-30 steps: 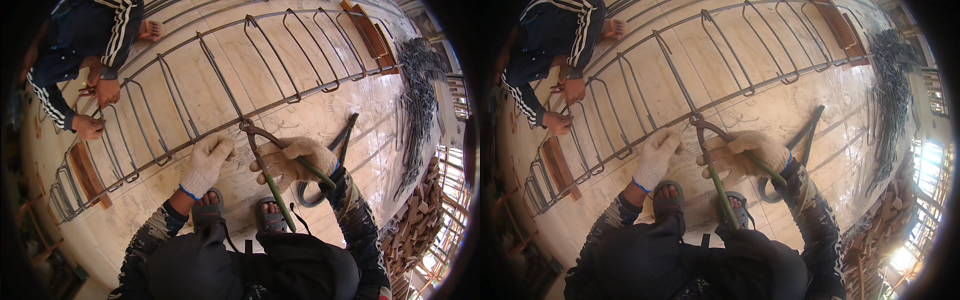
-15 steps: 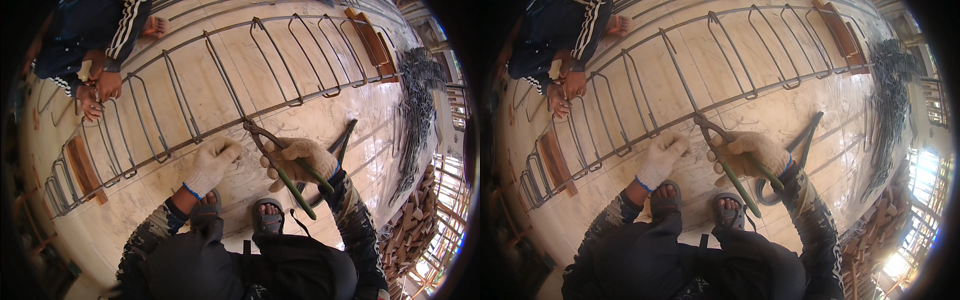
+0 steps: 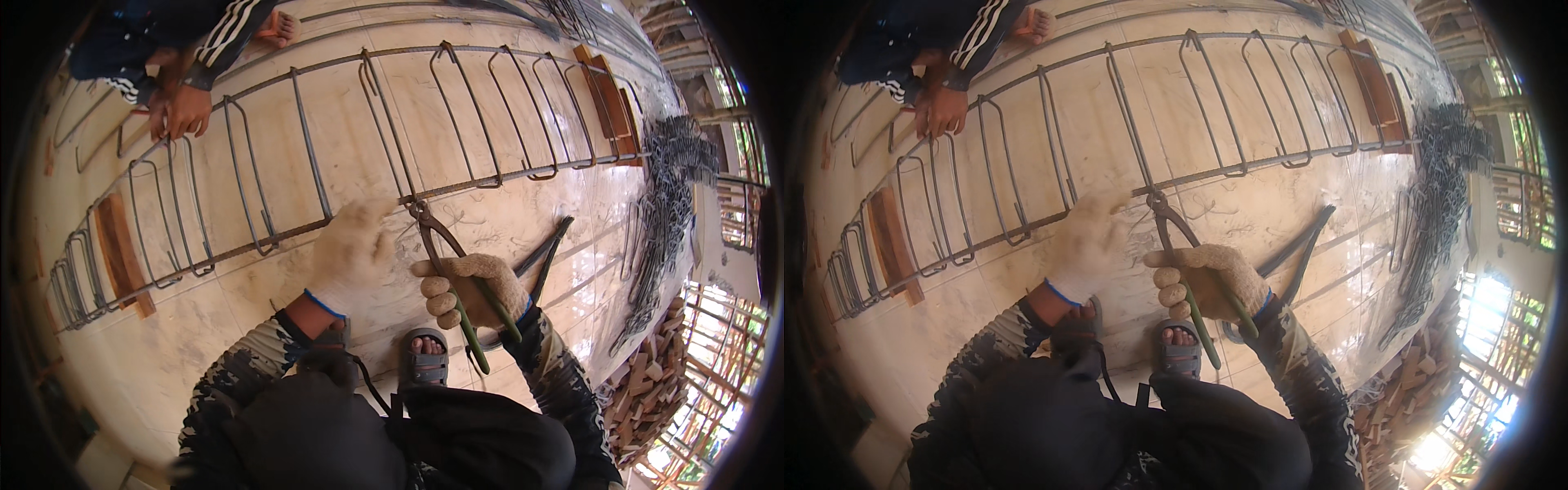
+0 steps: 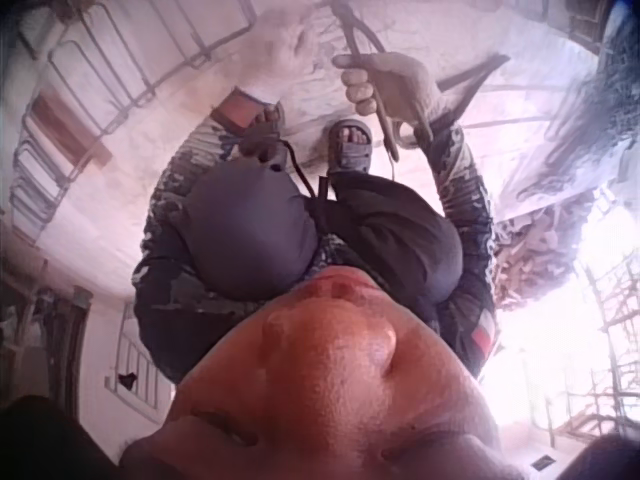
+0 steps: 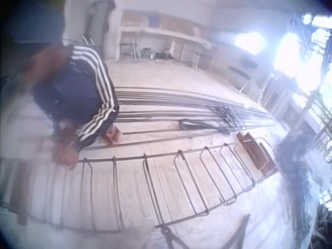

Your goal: The person assembles a metal frame structure on the floor by inserting vertical rods into horizontal supports and securing them with wire ties. They use pliers to twist and tighten the wire at each joint, working systematically along the frame.

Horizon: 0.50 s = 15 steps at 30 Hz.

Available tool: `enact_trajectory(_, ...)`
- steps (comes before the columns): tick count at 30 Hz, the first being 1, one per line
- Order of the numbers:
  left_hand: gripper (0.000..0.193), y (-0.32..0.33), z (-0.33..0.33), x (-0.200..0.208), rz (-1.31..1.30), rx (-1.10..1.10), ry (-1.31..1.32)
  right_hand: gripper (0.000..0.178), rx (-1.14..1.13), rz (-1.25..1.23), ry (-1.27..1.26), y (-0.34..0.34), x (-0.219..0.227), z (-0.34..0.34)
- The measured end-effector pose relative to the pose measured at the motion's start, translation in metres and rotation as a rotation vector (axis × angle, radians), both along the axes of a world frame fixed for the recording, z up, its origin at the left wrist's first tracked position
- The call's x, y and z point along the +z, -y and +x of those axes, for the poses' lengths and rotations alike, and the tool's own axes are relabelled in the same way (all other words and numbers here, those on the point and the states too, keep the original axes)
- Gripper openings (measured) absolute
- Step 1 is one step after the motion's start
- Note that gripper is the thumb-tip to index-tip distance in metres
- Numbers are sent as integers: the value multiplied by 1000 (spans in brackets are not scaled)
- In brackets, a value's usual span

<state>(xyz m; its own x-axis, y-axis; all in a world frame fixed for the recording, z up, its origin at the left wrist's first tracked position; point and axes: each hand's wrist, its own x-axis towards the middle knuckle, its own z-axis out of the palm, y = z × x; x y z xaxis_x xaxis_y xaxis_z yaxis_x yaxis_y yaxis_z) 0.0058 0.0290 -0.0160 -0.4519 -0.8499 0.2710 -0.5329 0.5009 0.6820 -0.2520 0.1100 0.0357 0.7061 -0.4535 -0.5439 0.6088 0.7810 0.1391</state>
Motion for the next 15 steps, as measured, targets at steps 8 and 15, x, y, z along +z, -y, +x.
enact_trajectory(8,76,37,-27,-12,-49,15,360,23,20,23,5,11,13,6)
enact_trajectory(15,66,44,-42,-30,-14,-37,314,21,35,26,-64,12,18,6)
